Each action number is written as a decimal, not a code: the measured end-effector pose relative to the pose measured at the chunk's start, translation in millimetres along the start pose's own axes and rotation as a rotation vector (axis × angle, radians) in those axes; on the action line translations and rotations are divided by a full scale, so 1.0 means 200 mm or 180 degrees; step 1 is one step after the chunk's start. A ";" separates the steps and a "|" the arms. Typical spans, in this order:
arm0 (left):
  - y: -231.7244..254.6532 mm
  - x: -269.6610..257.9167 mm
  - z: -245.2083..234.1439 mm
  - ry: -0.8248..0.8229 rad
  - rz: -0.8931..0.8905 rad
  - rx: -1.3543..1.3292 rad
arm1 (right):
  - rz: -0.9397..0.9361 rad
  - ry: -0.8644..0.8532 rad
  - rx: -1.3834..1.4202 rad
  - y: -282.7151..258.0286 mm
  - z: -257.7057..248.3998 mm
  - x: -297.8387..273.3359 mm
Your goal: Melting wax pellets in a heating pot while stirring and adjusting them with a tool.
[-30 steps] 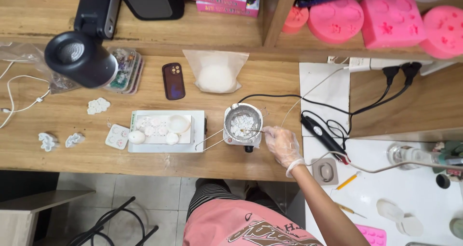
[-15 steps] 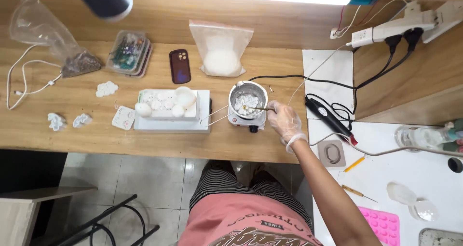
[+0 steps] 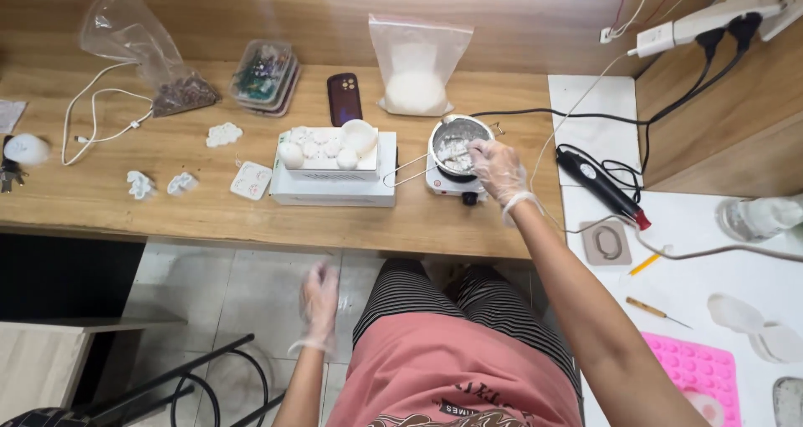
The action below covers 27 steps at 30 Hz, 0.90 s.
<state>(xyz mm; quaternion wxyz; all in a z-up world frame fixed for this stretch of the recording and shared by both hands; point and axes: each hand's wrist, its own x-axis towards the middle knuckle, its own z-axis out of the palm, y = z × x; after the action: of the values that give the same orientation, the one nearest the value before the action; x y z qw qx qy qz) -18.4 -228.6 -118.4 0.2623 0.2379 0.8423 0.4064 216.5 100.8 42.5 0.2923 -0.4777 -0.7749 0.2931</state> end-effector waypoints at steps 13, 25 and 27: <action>0.64 0.41 0.25 -0.0049 -0.2408 0.0174 | -0.0819 0.0100 -0.0852 0.09 -0.10 -0.01; 0.35 0.75 0.45 -0.0291 -0.3498 -0.1148 | -0.0260 0.0366 -0.0304 0.06 -0.13 0.00; 0.42 0.73 0.43 -0.0499 -0.3355 -0.0567 | -0.0281 0.0207 -0.0480 0.06 -0.12 -0.01</action>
<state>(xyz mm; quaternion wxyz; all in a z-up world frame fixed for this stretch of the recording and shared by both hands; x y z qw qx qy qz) -56.6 -43.8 -133.0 0.5120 -0.2106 0.7876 0.2706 240.7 108.1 49.8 0.2932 -0.4730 -0.8052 0.2050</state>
